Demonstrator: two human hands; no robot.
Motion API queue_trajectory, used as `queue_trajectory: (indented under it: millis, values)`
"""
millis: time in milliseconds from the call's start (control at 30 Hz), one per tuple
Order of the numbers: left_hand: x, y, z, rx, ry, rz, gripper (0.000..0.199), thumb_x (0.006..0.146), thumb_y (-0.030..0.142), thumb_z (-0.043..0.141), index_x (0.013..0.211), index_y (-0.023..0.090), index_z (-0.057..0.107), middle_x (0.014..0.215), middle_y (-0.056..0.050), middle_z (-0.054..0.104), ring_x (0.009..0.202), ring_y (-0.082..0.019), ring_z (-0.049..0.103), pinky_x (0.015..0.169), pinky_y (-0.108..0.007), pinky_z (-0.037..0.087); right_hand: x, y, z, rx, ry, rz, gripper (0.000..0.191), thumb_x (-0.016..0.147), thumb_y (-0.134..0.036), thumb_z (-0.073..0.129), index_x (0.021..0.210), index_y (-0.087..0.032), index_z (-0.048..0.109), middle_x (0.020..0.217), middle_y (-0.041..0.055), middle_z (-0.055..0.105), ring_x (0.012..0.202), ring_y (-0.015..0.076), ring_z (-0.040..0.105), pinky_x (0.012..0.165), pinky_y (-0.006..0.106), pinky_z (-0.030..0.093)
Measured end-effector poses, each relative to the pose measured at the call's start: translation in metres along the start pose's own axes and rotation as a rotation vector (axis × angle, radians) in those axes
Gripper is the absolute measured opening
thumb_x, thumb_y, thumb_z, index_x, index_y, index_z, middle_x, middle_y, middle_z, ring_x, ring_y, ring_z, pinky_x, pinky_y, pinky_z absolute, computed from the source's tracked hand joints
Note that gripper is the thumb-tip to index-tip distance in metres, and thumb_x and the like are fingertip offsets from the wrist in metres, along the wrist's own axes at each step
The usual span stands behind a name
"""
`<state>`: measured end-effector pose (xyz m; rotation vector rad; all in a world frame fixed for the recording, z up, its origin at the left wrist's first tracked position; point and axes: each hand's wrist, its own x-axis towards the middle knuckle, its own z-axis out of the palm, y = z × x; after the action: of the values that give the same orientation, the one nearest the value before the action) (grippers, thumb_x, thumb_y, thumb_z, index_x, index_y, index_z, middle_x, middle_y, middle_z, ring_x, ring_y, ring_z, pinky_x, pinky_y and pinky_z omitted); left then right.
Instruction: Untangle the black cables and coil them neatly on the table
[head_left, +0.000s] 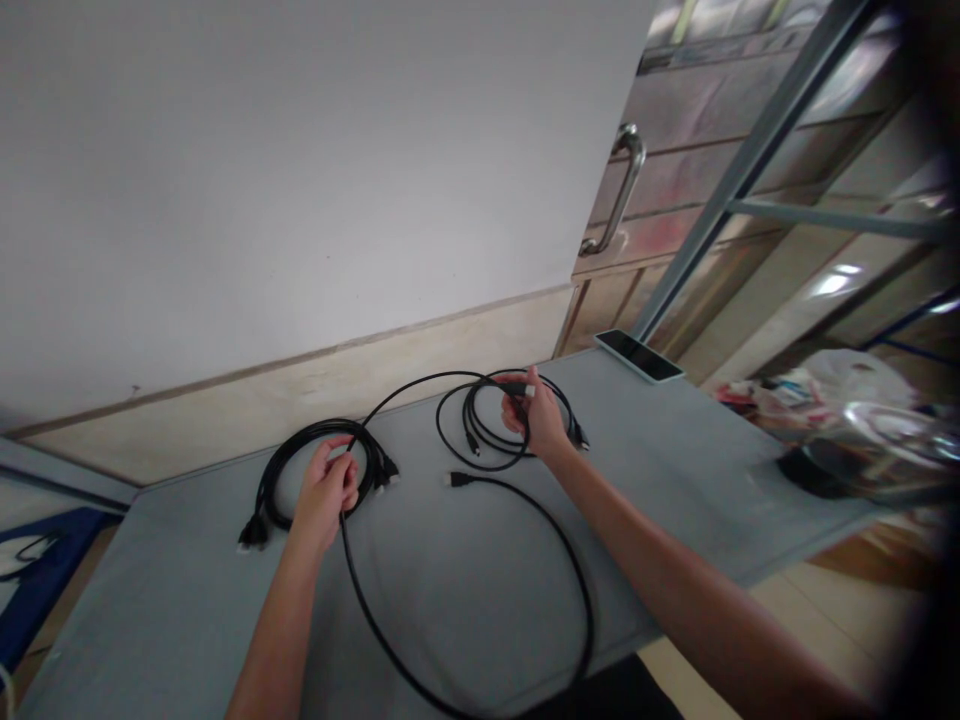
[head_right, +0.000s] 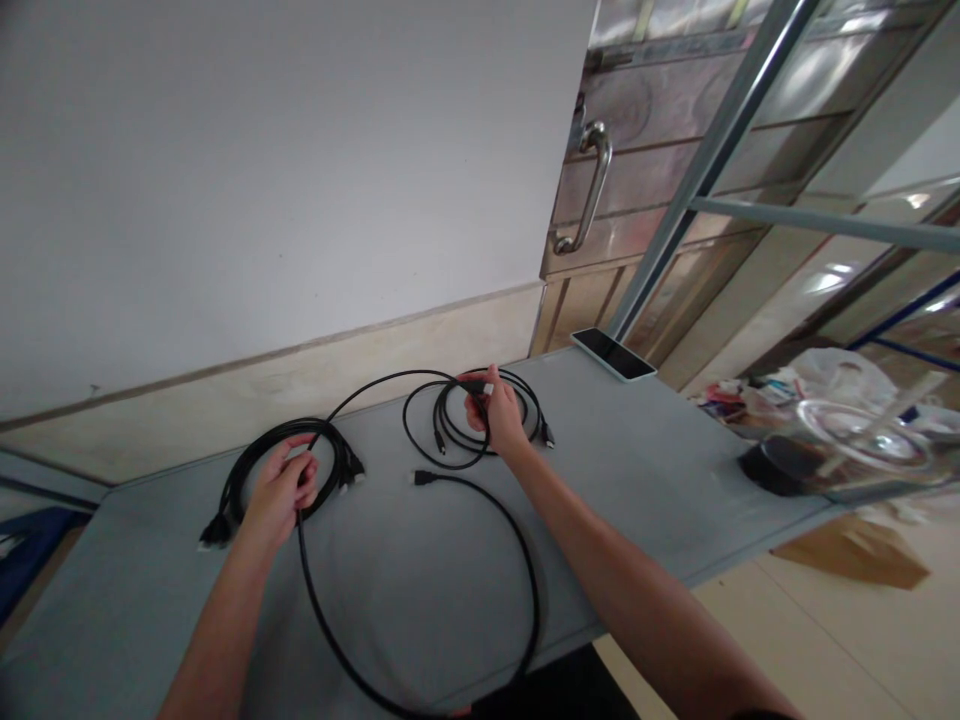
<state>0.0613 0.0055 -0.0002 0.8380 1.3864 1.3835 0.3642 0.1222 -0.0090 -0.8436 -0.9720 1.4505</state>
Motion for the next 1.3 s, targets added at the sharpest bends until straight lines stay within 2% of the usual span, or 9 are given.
queue_trajectory:
  millis: [133,300,400,500,700,833,933,1100,1300]
  values:
    - [0.002,0.0,-0.004,-0.008,0.027,-0.021,0.039,0.074,0.036,0.066,0.109,0.023,0.054,0.055,0.011,0.042,0.035,-0.002,0.026,0.036,-0.013,0.017,-0.003,-0.002,0.002,0.034,-0.094,0.035,0.071,0.076,-0.084,0.039,0.097,-0.02,0.06,0.046,-0.0072,0.034,0.032,0.0073,0.023,0.033,0.024,0.019]
    - [-0.003,-0.001,-0.002,0.043,-0.063,-0.011,0.047,0.077,0.036,0.063,0.121,0.021,0.054,0.052,0.012,0.04,0.034,-0.004,0.028,0.035,-0.015,0.02,-0.002,0.002,0.003,-0.081,-0.093,-0.049,0.046,0.076,-0.06,0.068,0.096,-0.019,0.062,0.048,-0.0116,0.024,0.035,0.0045,0.018,0.035,0.021,0.018]
    - [-0.007,-0.003,0.005,0.11,-0.183,-0.009,0.048,0.083,0.043,0.059,0.125,0.019,0.054,0.055,0.009,0.045,0.037,-0.005,0.033,0.035,-0.017,0.026,0.0,0.009,0.005,-0.2,-0.063,-0.067,0.047,0.074,-0.051,0.073,0.104,-0.016,0.062,0.047,-0.0123,0.025,0.035,0.0042,0.02,0.034,0.02,0.017]
    - [-0.008,-0.007,0.011,0.188,-0.223,0.027,0.049,0.086,0.052,0.054,0.119,0.016,0.057,0.06,0.006,0.049,0.038,-0.005,0.035,0.035,-0.018,0.029,0.002,0.016,0.007,-0.32,-0.043,-0.072,0.054,0.074,-0.045,0.072,0.117,-0.015,0.059,0.047,-0.0122,0.028,0.035,0.0047,0.023,0.034,0.019,0.017]
    - [-0.004,-0.016,0.015,0.242,-0.172,0.022,0.05,0.083,0.057,0.056,0.114,0.017,0.058,0.057,0.009,0.04,0.037,-0.005,0.03,0.034,-0.017,0.025,0.004,0.029,0.001,-0.425,-0.075,0.138,0.068,0.08,-0.035,0.062,0.14,-0.014,0.039,0.047,-0.0131,0.031,0.036,0.0064,0.024,0.034,0.018,0.022]
    - [-0.003,-0.019,0.017,0.208,-0.124,-0.011,0.045,0.082,0.058,0.059,0.105,0.019,0.057,0.049,0.012,0.029,0.035,-0.005,0.025,0.034,-0.016,0.022,0.006,0.03,0.0,-0.372,-0.129,0.189,0.045,0.082,-0.043,0.061,0.116,-0.014,0.055,0.05,-0.0113,0.032,0.036,0.0052,0.023,0.033,0.018,0.019]
    - [-0.001,-0.02,0.014,0.148,-0.035,0.033,0.039,0.082,0.058,0.059,0.089,0.02,0.056,0.047,0.013,0.026,0.034,-0.004,0.022,0.033,-0.015,0.019,0.01,0.022,-0.005,-0.304,-0.147,0.154,0.039,0.078,-0.049,0.067,0.097,-0.015,0.06,0.051,-0.011,0.03,0.037,0.004,0.021,0.034,0.019,0.017]
    - [0.006,-0.008,-0.005,-0.027,0.109,0.093,0.037,0.078,0.053,0.067,0.08,0.019,0.054,0.046,0.014,0.019,0.033,-0.003,0.017,0.032,-0.014,0.017,0.019,-0.001,-0.025,-0.355,-0.116,0.019,0.041,0.062,-0.036,0.082,0.092,-0.015,0.065,0.051,-0.0098,0.039,0.04,0.0028,0.023,0.038,0.02,0.016]
    - [0.008,0.007,-0.023,-0.054,0.195,0.142,0.034,0.075,0.048,0.071,0.079,0.017,0.057,0.043,0.014,0.022,0.032,-0.002,0.018,0.033,-0.013,0.018,0.019,-0.018,-0.039,-0.443,-0.149,-0.024,0.033,0.06,-0.039,0.082,0.075,-0.015,0.066,0.049,-0.007,0.044,0.041,0.0044,0.028,0.04,0.022,0.019]
